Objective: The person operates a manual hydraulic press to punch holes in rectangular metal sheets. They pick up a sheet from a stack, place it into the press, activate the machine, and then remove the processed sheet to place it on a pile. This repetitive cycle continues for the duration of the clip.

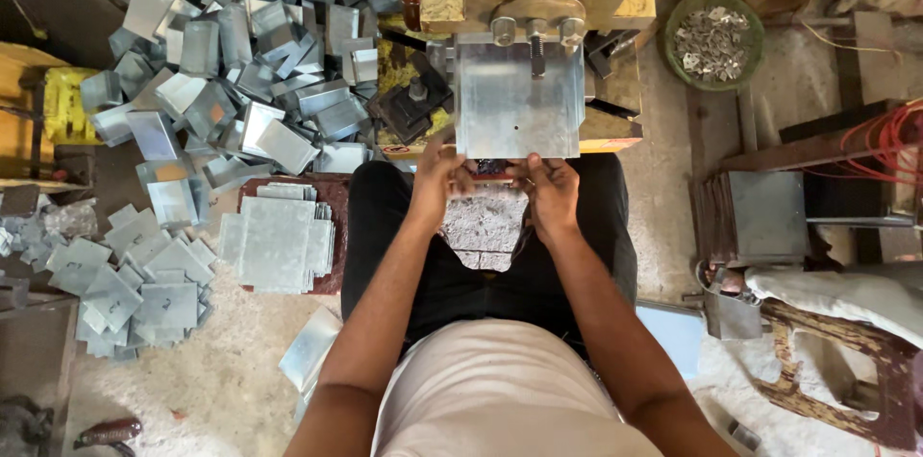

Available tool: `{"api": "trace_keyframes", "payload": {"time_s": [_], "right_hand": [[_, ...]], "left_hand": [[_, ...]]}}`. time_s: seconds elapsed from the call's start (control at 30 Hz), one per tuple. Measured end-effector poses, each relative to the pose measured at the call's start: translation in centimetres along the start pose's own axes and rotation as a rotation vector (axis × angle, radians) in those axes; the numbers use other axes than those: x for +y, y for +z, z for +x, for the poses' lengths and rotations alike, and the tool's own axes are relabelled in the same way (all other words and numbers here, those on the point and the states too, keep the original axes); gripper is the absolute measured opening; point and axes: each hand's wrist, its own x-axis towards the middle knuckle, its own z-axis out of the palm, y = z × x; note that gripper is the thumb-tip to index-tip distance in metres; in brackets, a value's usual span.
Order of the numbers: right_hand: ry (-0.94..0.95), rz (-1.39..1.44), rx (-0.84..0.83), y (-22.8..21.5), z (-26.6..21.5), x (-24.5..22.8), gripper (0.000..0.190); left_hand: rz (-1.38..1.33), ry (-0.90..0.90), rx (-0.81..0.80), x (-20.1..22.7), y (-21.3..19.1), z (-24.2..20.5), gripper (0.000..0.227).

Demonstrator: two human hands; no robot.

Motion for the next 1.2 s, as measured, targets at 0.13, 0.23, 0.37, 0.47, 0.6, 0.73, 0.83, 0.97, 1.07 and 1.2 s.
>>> {"api": "trace_keyframes", "payload": {"time_s": [0.13, 0.23, 0.37, 0.47, 0.6, 0.73, 0.83, 0.97, 1.07, 1.2], "right_hand": [[0.001, -0.008, 0.004, -0.3, 0.3, 0.4, 0.026], [-0.043, -0.077, -0.054, -1.3, 0.5, 0.8, 0.035], [-0.001, -0.022, -0.097, -3.0, -0.9, 1.6, 0.043], [0.074, -0.033, -0.052, -4.2, -1.5, 1.9, 0.046], [0.165, 0.059, -0.017, -4.8, -1.3, 0.5, 0.057], [0.198, 0.106, -0.009, -5.0, -1.2, -0.1, 0.065], [0.260, 0.097, 0.002, -4.9, -0.8, 0.1, 0.064], [0.234, 0.152, -0.072, -5.5, -0.3, 1.5, 0.062], [0.263, 0.179, -0.092, -5.9, -0.6, 1.6, 0.062], [0.266, 0.381, -0.203, -5.3, -1.2, -2.2, 0.071]], "left_hand": [[0.105, -0.054, -0.088, -1.1, -0.5, -2.6, 0.061], [0.164, -0.110, -0.188, -2.2, -0.3, -3.4, 0.059], [0.153, -0.019, -0.228, -1.9, 2.2, -0.1, 0.060], [-0.076, -0.042, -0.306, -1.4, 5.2, 3.2, 0.051], [-0.255, -0.132, -0.303, 1.3, 8.8, 3.1, 0.042], [-0.032, -0.150, -0.225, 2.8, 9.4, 1.3, 0.039], [-0.084, -0.201, -0.141, 1.1, 8.9, 2.8, 0.044], [-0.329, -0.355, -0.118, -1.5, 8.5, 4.3, 0.049], [-0.345, -0.349, -0.238, -0.5, 8.4, 2.4, 0.044], [0.022, -0.231, -0.380, 1.5, 5.2, -3.7, 0.037]]}}
